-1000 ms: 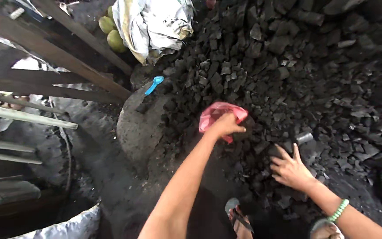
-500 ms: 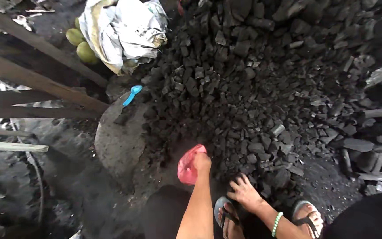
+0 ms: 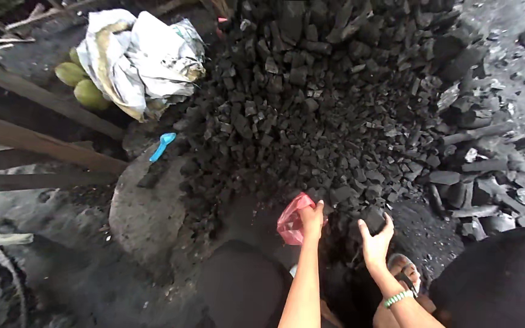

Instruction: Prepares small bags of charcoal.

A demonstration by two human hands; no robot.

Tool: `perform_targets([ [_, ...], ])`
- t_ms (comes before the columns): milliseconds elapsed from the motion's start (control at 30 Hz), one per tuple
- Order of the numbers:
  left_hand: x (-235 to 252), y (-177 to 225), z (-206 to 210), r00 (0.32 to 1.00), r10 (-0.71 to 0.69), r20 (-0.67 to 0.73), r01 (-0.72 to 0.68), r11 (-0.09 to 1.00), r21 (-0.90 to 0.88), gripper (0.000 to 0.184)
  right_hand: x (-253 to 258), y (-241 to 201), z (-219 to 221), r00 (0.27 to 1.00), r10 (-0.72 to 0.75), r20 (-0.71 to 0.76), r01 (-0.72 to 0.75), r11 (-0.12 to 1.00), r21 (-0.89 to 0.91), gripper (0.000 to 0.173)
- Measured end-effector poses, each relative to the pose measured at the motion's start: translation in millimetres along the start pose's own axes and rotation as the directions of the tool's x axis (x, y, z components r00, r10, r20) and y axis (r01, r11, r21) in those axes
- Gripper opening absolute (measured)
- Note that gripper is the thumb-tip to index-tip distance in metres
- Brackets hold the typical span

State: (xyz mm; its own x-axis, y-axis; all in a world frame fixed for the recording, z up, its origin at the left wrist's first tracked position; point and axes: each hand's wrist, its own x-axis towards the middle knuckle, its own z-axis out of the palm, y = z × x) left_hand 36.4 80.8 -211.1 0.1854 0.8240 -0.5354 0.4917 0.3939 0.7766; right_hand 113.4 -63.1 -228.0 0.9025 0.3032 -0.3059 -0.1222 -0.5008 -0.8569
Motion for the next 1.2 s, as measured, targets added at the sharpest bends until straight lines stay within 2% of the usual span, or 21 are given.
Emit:
perform_targets([
  [100, -14, 17, -14, 0.995, 0.078, -0.064, -0.081, 0.996, -0.048, 0.051, 24, -11, 2, 0.991, 0.135, -0.001, -0.132, 0.973, 0.188, 0.088],
  [167, -22, 33, -21, 0.987, 0.118, -0.108, -0.127, 0.989, -0.072, 0.054, 33, -24, -4, 0.984, 0.176, -0.006, -0.169, 0.957, 0.236, 0.090],
  [267, -41, 52, -22, 0.976, 0.140, -0.166, -0.137, 0.990, 0.029, 0.060, 34, -34, -16, 0.994, 0.105, -0.026, -0.097, 0.973, 0.208, 0.095],
  [333, -54, 66, -12, 0.957, 0.233, -0.171, -0.211, 0.968, 0.135, 0.058, 31, -41, -21, 0.998, 0.065, -0.020, -0.052, 0.921, 0.385, 0.087],
  [367, -61, 74, -3, 0.948, 0.287, -0.139, -0.262, 0.949, 0.177, 0.059, 32, -45, -23, 0.997, 0.080, 0.025, -0.080, 0.829, 0.553, 0.076],
  [433, -78, 89, 18, 0.940, 0.341, 0.019, -0.334, 0.907, 0.257, 0.070, 41, -58, -28, 0.962, 0.182, 0.205, -0.267, 0.460, 0.846, 0.056],
  [467, -85, 95, 28, 0.928, 0.353, 0.118, -0.372, 0.879, 0.299, 0.073, 49, -61, -30, 0.929, 0.217, 0.299, -0.350, 0.256, 0.901, 0.065],
  [500, -90, 102, 38, 0.910, 0.360, 0.206, -0.412, 0.843, 0.347, 0.071, 57, -62, -32, 0.907, 0.245, 0.343, -0.379, 0.119, 0.918, 0.075],
  [567, -96, 114, 48, 0.892, 0.340, 0.297, -0.435, 0.822, 0.367, 0.065, 75, -58, -37, 0.892, 0.340, 0.297, -0.318, 0.005, 0.948, 0.083],
  [667, -87, 114, 37, 0.890, 0.422, 0.176, -0.451, 0.871, 0.194, 0.057, 103, -53, -61, 0.908, 0.406, 0.106, -0.094, -0.050, 0.994, 0.082],
  [733, -68, 105, 16, 0.899, 0.437, 0.018, -0.436, 0.892, 0.116, 0.056, 125, -57, -88, 0.925, 0.375, -0.052, 0.074, -0.042, 0.996, 0.080],
  [800, -43, 88, -9, 0.894, 0.415, -0.170, -0.413, 0.910, 0.048, 0.053, 163, -57, -115, 0.887, 0.375, -0.268, 0.283, 0.015, 0.959, 0.078],
  [833, -30, 79, -20, 0.882, 0.382, -0.275, -0.399, 0.917, -0.004, 0.050, 183, -52, -129, 0.848, 0.371, -0.379, 0.363, 0.115, 0.925, 0.072],
  [867, -17, 68, -29, 0.861, 0.338, -0.380, -0.387, 0.920, -0.061, 0.046, 200, -45, -141, 0.793, 0.371, -0.482, 0.396, 0.288, 0.872, 0.063],
  [900, -7, 60, -35, 0.842, 0.269, -0.468, -0.368, 0.920, -0.133, 0.045, 213, -43, -152, 0.717, 0.405, -0.567, 0.336, 0.512, 0.791, 0.061],
  [933, 0, 55, -40, 0.816, 0.187, -0.546, -0.345, 0.916, -0.202, 0.045, 225, -41, -161, 0.651, 0.436, -0.622, 0.173, 0.712, 0.681, 0.072],
  [967, 4, 51, -43, 0.783, 0.119, -0.610, -0.327, 0.914, -0.241, 0.045, 233, -37, -168, 0.646, 0.442, -0.622, -0.018, 0.823, 0.567, 0.085],
  [1033, 4, 50, -47, 0.738, 0.083, -0.670, -0.303, 0.927, -0.220, 0.051, 240, -29, -178, 0.730, 0.462, -0.504, -0.223, 0.858, 0.463, 0.090],
  [1100, -3, 59, -52, 0.728, 0.169, -0.665, -0.327, 0.937, -0.119, 0.062, 237, -24, -181, 0.798, 0.454, -0.397, -0.225, 0.834, 0.503, 0.075],
  [1133, -8, 66, -54, 0.722, 0.233, -0.651, -0.343, 0.938, -0.045, 0.064, 236, -23, -180, 0.796, 0.455, -0.400, -0.226, 0.835, 0.501, 0.071],
  [1200, -8, 79, -58, 0.671, 0.378, -0.638, -0.407, 0.907, 0.109, 0.058, 240, -28, -172, 0.727, 0.457, -0.512, -0.281, 0.879, 0.386, 0.074],
])
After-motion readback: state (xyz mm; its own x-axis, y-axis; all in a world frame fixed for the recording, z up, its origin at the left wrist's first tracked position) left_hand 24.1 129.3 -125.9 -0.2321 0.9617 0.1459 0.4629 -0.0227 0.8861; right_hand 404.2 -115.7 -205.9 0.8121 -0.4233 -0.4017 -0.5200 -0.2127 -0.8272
